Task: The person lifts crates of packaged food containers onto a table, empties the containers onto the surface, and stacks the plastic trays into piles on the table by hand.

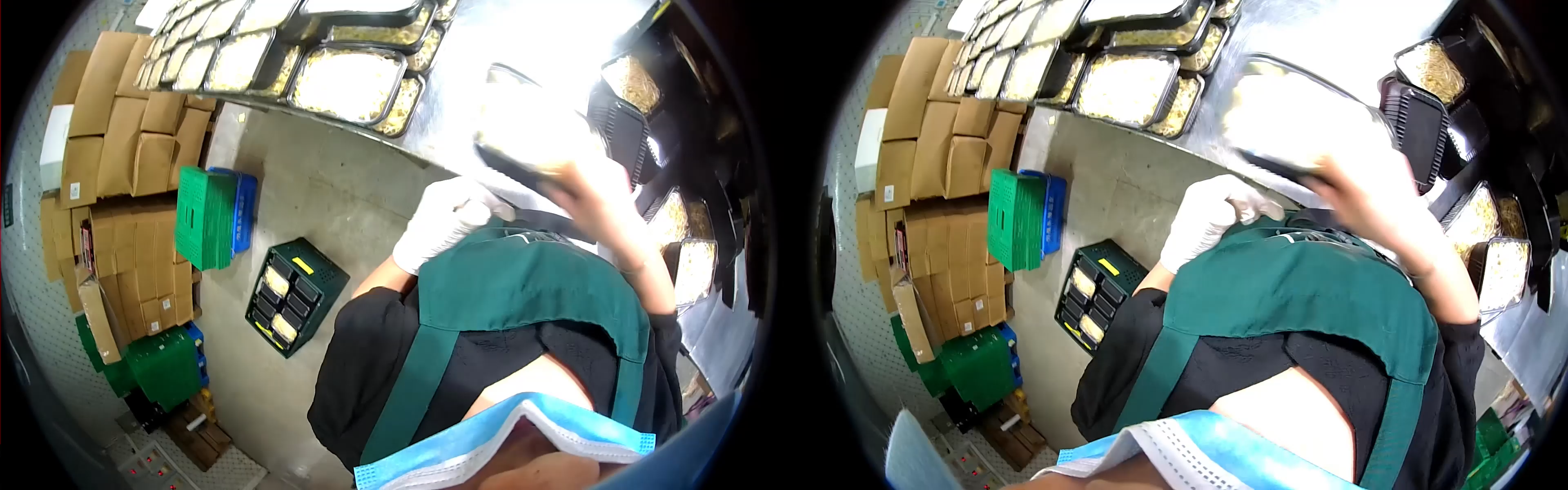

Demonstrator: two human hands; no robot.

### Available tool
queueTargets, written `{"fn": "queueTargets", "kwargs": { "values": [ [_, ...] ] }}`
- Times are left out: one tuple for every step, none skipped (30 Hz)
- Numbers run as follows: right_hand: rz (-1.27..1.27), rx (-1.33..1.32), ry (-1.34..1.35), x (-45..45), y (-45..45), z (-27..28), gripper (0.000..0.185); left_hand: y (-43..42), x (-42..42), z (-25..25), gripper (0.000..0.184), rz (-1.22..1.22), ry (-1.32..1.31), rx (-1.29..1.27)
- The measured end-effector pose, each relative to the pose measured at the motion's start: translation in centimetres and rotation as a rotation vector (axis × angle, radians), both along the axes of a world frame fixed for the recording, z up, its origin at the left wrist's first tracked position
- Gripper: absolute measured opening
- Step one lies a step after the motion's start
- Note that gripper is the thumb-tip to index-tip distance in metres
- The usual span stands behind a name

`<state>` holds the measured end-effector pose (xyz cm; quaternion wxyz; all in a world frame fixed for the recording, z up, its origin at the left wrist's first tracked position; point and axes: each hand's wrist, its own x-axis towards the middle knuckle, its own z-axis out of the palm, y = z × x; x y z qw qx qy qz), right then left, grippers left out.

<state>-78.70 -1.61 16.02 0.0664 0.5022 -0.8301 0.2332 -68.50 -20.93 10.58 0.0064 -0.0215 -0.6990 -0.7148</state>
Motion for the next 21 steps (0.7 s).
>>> {"fn": "queueTargets", "kwargs": {
  "values": [
    [0.083, -0.021, 0.1, 0.2, -1.4, 0.2, 0.015, 1.0, -0.5, 1.2, 0.019, 0.165, -0.045, -0.167],
    [0.148, -0.087, 0.165, 0.7, -3.1, -0.6, 0.014, 2.1, -0.9, 2.2, 0.02, 0.308, -0.083, -0.328],
    [0.176, -0.171, 0.216, 0.9, -4.4, -1.3, 0.013, 0.6, -1.4, 1.0, 0.019, 0.232, 0.253, -0.874],
    [0.178, -0.303, 0.242, 0.8, -5.8, -2.3, 0.012, 0.4, -2.0, 0.9, 0.017, 0.311, 0.328, -0.959],
    [0.166, -0.482, 0.254, 0.6, -7.1, -3.8, 0.012, 0.8, -2.9, 2.3, 0.017, 0.353, 0.373, -1.075],
    [0.161, -0.627, 0.283, 0.4, -8.1, -5.1, 0.011, 0.8, -2.7, 2.0, 0.026, 0.445, 0.304, -1.003],
    [0.157, -0.677, 0.349, 0.1, -8.4, -5.3, 0.011, 2.2, -3.5, 1.2, 0.031, 0.659, 0.272, -0.663],
    [0.15, -0.659, 0.419, -0.3, -8.3, -4.9, 0.011, 3.0, -4.1, 1.7, 0.029, 0.679, 0.449, -0.655],
    [0.172, -0.411, 0.533, -1.0, -6.0, -3.1, 0.012, 3.0, -4.7, 1.7, 0.021, 0.593, 0.594, -0.69],
    [0.166, -0.526, 0.397, -0.9, -5.3, -2.9, 0.015, 4.1, -4.9, 1.8, 0.012, 0.646, 0.424, -0.123],
    [0.184, -0.422, 0.431, -1.0, -3.0, -2.4, 0.015, 3.4, -5.1, 1.7, 0.017, 0.627, 0.363, -0.436],
    [0.215, -0.324, 0.46, -1.0, -0.6, -1.5, 0.015, 2.8, -5.7, 2.4, 0.03, 0.654, 0.211, 0.053],
    [0.202, -0.344, 0.381, -1.2, 2.9, -0.6, 0.02, 1.9, -6.1, 3.2, 0.045, 0.664, 0.035, 0.527],
    [0.117, -0.051, 0.119, -0.8, 7.4, 2.7, 0.023, -0.3, -5.6, 3.1, 0.046, 0.776, 0.233, 0.357],
    [-0.113, -0.312, 0.152, -0.6, 12.1, 1.7, 0.028, -2.1, -5.3, 3.0, 0.046, 0.834, 0.327, 0.326],
    [-0.37, -0.089, 0.05, 0.0, 17.7, 4.6, 0.035, -4.6, -5.2, 2.8, 0.044, 0.88, 0.398, 0.327],
    [-0.597, -0.586, 0.319, -1.1, 22.9, 1.1, 0.026, -7.7, -5.3, 2.4, 0.04, 0.94, 0.368, 0.447],
    [-0.959, -0.707, 0.095, 0.7, 28.0, -0.1, 0.029, -14.1, -4.5, 0.0, 0.032, 1.022, 0.22, 0.309],
    [-1.336, -0.678, 0.028, 2.5, 33.3, -1.8, 0.029, -17.7, -5.0, -0.8, 0.03, 1.14, 0.084, 0.249],
    [-1.496, -0.641, -0.104, 5.3, 37.7, -4.3, 0.03, -19.8, -5.8, -1.2, 0.029, 1.259, -0.046, 0.193],
    [-1.594, -0.662, -0.137, 7.5, 39.8, -6.8, 0.031, -21.2, -6.8, -1.4, 0.031, 1.232, -0.136, 0.178]
  ]
}}
